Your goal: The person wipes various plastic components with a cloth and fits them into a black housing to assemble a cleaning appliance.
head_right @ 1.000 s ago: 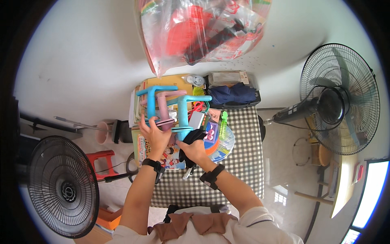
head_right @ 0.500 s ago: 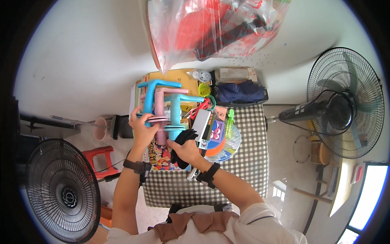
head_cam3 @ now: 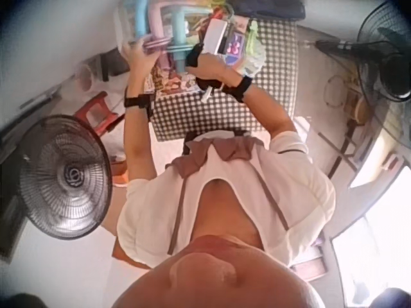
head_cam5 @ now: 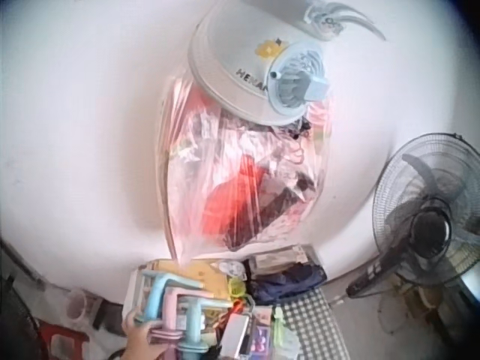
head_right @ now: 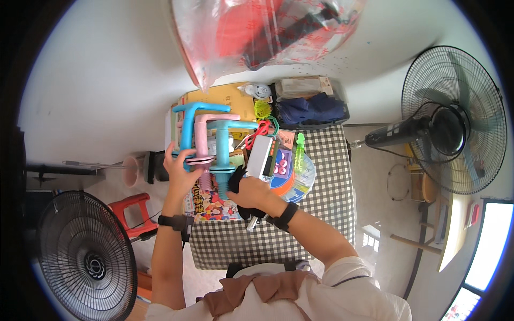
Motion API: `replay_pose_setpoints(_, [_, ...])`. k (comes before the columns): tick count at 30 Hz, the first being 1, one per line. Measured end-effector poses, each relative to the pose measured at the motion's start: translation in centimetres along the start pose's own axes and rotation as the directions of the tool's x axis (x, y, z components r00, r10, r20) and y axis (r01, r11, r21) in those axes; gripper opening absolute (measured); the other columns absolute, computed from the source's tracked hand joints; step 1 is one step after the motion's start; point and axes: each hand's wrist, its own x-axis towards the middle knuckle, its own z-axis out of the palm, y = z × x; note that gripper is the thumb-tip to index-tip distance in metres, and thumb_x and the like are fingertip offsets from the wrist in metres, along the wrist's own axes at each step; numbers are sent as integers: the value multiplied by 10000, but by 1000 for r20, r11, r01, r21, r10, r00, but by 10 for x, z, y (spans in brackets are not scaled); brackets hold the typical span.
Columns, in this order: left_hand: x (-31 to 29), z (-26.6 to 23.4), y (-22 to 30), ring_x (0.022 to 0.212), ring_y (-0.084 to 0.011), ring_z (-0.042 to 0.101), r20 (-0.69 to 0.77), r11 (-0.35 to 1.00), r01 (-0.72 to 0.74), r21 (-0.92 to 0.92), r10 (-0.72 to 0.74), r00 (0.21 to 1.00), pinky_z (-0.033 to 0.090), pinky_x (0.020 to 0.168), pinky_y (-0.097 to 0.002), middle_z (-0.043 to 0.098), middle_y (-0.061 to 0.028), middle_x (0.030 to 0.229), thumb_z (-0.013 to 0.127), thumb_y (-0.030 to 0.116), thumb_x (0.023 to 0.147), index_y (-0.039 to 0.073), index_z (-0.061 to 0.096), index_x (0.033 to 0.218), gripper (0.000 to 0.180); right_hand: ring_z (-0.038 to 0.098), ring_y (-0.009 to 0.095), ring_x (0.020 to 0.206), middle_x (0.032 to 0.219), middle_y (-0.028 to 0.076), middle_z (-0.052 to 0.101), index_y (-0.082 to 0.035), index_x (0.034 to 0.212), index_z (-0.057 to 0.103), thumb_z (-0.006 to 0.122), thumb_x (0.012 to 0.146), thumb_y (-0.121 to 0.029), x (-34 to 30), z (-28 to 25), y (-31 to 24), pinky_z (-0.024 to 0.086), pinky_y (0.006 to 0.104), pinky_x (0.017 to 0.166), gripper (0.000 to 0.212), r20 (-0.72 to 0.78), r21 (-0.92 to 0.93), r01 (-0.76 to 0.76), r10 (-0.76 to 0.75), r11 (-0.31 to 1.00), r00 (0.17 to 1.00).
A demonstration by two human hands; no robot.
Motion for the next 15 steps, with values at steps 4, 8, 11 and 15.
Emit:
replay_pose_setpoints(4, [-14,-12,34,1303,-442,215,-75,995,-6,97,13,997,266,1024,-530,266,-161,1408,712,128,634,180,515,1224,624,644,367,770,805,224,651,31,926,644,566,844,-402,-37,-7,28,514,403,684,447,-23,384,41,-35,923,999])
replay_pose_setpoints(8, [-32,5,90,1124,-343,454,-251,977,-188,-99,158,955,366,932,-442,494,-176,1195,660,48,681,48,545,1119,453,631,334,846,883,215,640,-10,1070,603,560,877,-335,-71,0,81,484,394,735,380,-258,583,121,42,804,965])
replay_pose_setpoints(11, [-50,53,131,968,-378,521,52,935,-163,-314,189,981,429,837,-429,566,-179,997,618,64,764,13,528,1078,331,628,266,767,837,192,638,23,1056,605,556,887,-385,-67,22,132,476,354,695,444,-450,627,217,120,748,885])
replay_pose_setpoints(15, [-48,129,122,1114,-436,439,108,981,-178,72,170,980,395,933,-472,420,-306,1230,622,75,758,-71,377,1220,543,535,127,685,729,105,597,119,910,596,528,886,-496,-90,-10,121,438,296,609,618,-130,833,-166,478,528,869])
